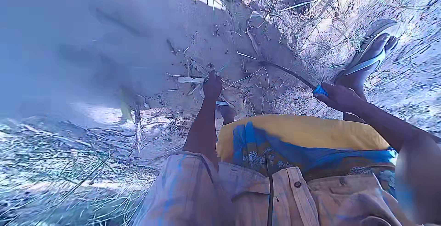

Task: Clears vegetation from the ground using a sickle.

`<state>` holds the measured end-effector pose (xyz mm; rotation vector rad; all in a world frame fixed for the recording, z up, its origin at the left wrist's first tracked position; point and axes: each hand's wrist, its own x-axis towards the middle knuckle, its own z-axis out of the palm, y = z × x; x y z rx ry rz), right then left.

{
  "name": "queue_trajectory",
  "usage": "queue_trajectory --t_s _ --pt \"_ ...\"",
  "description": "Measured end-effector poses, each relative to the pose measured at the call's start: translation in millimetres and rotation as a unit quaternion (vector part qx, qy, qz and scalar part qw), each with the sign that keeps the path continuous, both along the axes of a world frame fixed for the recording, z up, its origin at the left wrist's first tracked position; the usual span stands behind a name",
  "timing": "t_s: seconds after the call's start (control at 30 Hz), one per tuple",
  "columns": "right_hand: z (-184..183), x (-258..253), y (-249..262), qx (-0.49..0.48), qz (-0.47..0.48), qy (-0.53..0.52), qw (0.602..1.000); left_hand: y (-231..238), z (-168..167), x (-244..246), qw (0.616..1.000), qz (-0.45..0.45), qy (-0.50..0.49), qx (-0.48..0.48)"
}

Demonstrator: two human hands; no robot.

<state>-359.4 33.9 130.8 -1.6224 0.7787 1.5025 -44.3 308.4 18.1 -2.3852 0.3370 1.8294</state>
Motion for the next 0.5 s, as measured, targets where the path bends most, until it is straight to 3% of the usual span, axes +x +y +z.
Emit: queue_trajectory --t_s 0.13,0.2,0.3,0.37,0.43,0.5 --pt "41.5 -23.4 -5.9 -0.041 -0.045 -0.11 0.992 21.2 11.4 -44.4 0.999 -0.043 0.028 0.011" --pt "40.5 -4.4 0.8 -0.076 -0.116 -0.204 0.969 3.6 3.6 -45.3 0.998 0.045 -0.021 -0.045" --pt "40.3 31.2 15.9 -0.088 -0.236 -0.195 0.948 -52.8 -22.3 -29.7 0.965 0.239 -0.086 -0.07" --pt "30.9 39.6 31.0 -0.104 -0.305 -0.22 0.921 -84.1 -46.8 -17.4 0.941 0.316 -0.09 -0.076" --pt "21.4 39.5 40.4 -0.111 -0.354 -0.243 0.896 -111.4 -58.7 -16.0 0.959 0.269 -0.058 -0.068" --pt "20.4 41.3 42.5 -0.108 -0.395 -0.23 0.883 -124.9 -51.4 -26.6 0.989 0.133 0.009 -0.071"
